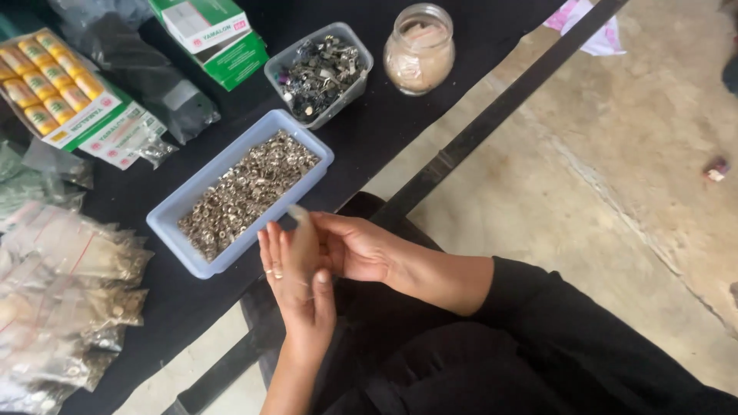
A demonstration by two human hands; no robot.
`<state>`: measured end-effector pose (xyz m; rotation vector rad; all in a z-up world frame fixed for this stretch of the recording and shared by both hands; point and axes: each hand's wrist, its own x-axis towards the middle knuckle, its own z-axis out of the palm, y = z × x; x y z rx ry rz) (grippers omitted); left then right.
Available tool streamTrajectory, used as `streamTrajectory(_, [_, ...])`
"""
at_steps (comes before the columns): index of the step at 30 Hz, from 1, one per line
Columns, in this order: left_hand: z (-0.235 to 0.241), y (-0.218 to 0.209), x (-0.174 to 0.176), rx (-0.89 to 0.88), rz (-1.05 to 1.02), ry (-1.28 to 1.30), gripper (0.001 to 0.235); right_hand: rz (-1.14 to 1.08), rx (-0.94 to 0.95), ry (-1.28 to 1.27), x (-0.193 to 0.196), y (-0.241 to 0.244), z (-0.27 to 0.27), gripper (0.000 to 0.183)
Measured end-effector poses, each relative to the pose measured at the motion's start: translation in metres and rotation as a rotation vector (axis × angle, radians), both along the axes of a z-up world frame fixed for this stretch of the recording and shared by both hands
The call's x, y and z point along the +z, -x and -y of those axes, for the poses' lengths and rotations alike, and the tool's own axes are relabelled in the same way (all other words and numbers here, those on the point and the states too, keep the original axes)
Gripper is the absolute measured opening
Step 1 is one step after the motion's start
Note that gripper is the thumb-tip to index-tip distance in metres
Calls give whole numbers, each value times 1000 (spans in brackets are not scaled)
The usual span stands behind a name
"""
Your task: Sorting and bagging small metal fasteners into plastic bags.
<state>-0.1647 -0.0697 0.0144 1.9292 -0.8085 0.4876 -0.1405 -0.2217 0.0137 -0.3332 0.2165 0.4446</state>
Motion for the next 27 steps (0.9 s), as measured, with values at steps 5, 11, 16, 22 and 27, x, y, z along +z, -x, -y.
streamTrajectory(5, [-7,-2,19,20,-34,361,38,6,-43,190,-29,7,-4,17])
streamTrajectory(11, [-34,-6,25,70,-165,387,12,392,-266,677,-17,8,7,32])
streamTrajectory(16, [-33,-4,25,55,-295,298,16,891,-351,957,28,21,19,38])
streamTrajectory(22, [-33,-5,15,121,-282,59,27,1406,-518,1367,58,36,25,15])
streamTrajectory(27, [-41,1,30,55,-444,-184,14,1584,-247,1699,74,38,19,11])
